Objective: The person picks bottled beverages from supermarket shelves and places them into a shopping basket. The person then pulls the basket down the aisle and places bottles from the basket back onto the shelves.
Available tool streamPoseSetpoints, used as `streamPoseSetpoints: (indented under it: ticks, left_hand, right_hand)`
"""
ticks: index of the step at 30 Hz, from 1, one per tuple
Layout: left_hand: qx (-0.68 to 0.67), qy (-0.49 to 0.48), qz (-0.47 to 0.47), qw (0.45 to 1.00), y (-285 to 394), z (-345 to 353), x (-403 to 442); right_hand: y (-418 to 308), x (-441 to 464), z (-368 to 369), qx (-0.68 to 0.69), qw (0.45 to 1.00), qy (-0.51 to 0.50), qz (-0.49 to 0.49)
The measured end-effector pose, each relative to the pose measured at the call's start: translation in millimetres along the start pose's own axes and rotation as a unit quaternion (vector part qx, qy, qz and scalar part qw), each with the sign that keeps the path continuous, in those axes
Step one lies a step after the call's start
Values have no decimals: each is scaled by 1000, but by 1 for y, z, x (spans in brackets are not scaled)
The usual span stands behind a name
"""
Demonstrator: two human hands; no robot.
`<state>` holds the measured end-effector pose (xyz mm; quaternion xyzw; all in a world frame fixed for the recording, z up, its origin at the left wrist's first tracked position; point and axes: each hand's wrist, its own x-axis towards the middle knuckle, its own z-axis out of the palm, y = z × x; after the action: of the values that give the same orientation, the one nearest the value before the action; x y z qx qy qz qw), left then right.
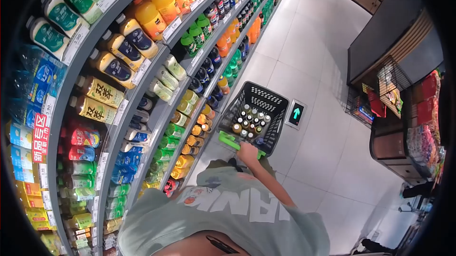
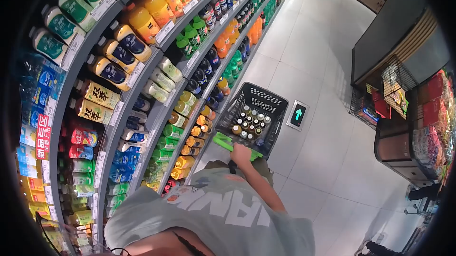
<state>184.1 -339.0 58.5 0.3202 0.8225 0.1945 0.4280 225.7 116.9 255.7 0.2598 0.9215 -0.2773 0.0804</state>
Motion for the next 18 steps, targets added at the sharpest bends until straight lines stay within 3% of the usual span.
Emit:
streamPoseSetpoints:
  ticks: [3,5,8,13,15,18]
  left_hand:
    - [30,3,-3,1000,-19,-36,-122]
    - [48,5,-7,999,-10,-49,-135]
    - [61,8,-18,998,18,-33,-131]
    - [104,3,-46,994,69,-47,-121]
    - [116,-9,-61,991,85,-22,10]
    - [128,-18,-57,990,109,-44,29]
  right_hand:
    - [12,22,-16,12,998,-63,-23]
    - [20,39,-27,27,990,-131,-32]
    - [32,59,-33,53,988,-140,-46]
    - [44,92,-45,73,990,-108,-50]
    - [50,100,-46,81,992,-78,-51]
    - [54,117,-66,85,993,-68,-55]
